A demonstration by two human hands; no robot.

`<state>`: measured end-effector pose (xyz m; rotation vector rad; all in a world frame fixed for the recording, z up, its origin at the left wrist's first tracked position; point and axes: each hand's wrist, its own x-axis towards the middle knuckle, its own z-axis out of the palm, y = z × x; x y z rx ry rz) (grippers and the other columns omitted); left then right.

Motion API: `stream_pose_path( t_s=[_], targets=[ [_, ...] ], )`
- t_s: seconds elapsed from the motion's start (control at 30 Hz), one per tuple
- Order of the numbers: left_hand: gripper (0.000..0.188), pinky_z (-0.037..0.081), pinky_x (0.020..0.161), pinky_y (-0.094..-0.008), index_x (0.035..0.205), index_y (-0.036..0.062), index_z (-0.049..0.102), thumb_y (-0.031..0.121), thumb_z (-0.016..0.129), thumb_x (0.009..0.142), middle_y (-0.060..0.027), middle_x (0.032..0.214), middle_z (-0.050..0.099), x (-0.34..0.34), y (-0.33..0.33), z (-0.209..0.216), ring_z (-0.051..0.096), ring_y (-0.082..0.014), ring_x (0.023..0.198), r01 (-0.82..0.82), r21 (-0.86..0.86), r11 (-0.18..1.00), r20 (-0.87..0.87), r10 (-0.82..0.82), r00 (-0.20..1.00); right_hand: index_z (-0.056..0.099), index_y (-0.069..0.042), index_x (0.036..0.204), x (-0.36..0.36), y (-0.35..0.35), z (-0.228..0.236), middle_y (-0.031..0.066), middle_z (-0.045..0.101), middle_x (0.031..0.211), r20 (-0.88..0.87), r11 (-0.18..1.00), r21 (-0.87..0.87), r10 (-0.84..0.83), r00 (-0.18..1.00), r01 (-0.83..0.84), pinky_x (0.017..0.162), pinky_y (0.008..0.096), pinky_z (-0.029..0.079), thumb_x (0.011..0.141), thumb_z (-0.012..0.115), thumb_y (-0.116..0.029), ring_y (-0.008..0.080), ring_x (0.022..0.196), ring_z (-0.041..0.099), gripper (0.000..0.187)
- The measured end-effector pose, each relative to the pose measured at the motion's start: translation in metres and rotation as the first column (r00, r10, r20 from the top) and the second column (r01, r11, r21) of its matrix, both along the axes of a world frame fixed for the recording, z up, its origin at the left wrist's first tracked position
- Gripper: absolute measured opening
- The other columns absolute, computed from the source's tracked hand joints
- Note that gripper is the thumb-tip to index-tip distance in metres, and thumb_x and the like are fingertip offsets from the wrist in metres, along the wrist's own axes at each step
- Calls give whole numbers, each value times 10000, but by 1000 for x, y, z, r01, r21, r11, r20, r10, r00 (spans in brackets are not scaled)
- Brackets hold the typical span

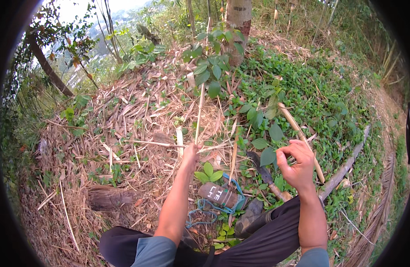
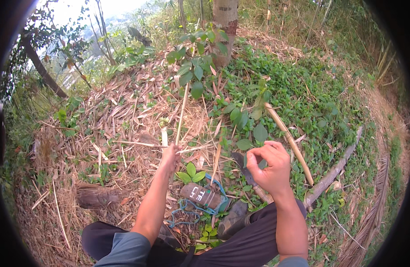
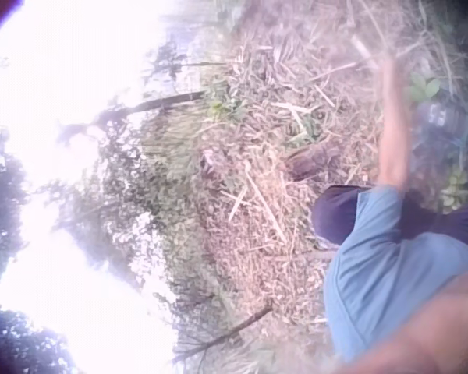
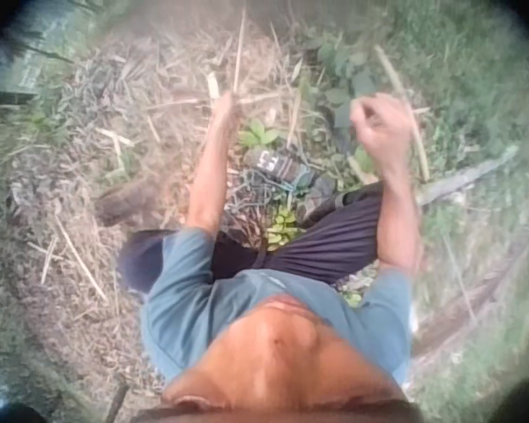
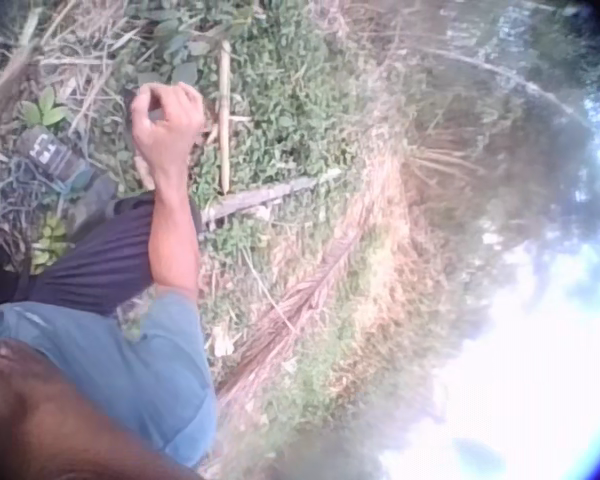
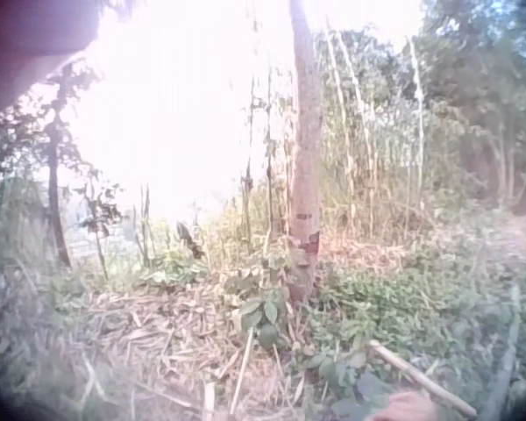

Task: The person sits on the ground in a wooded area and uses a machete to sharpen and split thin wooden sticks. They repeatedly shave the ends of the sticks to create points and then split them lengthwise.

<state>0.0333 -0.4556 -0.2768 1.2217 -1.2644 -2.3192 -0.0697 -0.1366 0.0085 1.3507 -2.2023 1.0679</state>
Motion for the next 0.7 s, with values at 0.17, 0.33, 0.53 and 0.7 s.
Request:
stream_pose_path(
  t_s=[0.17, 0.33, 0.53, 0.7],
  targets=[
    [293, 233, 416, -237, 786, 154, 460, 368, 498, 982, 104, 550, 310, -17, 15, 112, 254, -47, 431, 163, 295, 942, -357, -50, 933, 705, -78, 756, 3, -12, -1, 12, 669, 639, 15, 998, 4, 58, 998, -58, 884, 386, 503, 786, 711, -88, 174, 592, 645, 33],
    [277, 227, 411, -243, 767, 182, 426, 320, 560, 966, 107, 543, 271, -39, 100, 153, 236, -53, 420, 73, 294, 953, -404, 55, 913, 708, -81, 753, 7, -20, -5, 10, 663, 628, 10, 995, 47, 89, 996, -89, 851, 359, 512, 795, 709, -109, 183, 589, 639, 50],
    [225, 277, 430, -268, 782, 174, 429, 257, 500, 978, 63, 588, 369, -58, 178, 166, 328, -75, 458, -106, 365, 925, -466, 280, 839, 712, -75, 820, 1, -20, -18, 38, 675, 703, 28, 993, 105, 60, 998, -62, 890, 367, 494, 817, 705, -178, 215, 655, 658, 104],
    [285, 303, 411, -279, 720, 144, 375, 159, 461, 990, 32, 579, 374, -36, 231, 161, 358, -98, 449, -98, 364, 926, -540, 296, 788, 706, -52, 1019, -2, -33, -18, 101, 701, 917, 251, 979, 195, 2, 968, -53, 939, 397, 461, 856, 716, -301, 264, 862, 671, 298]
  ],
)
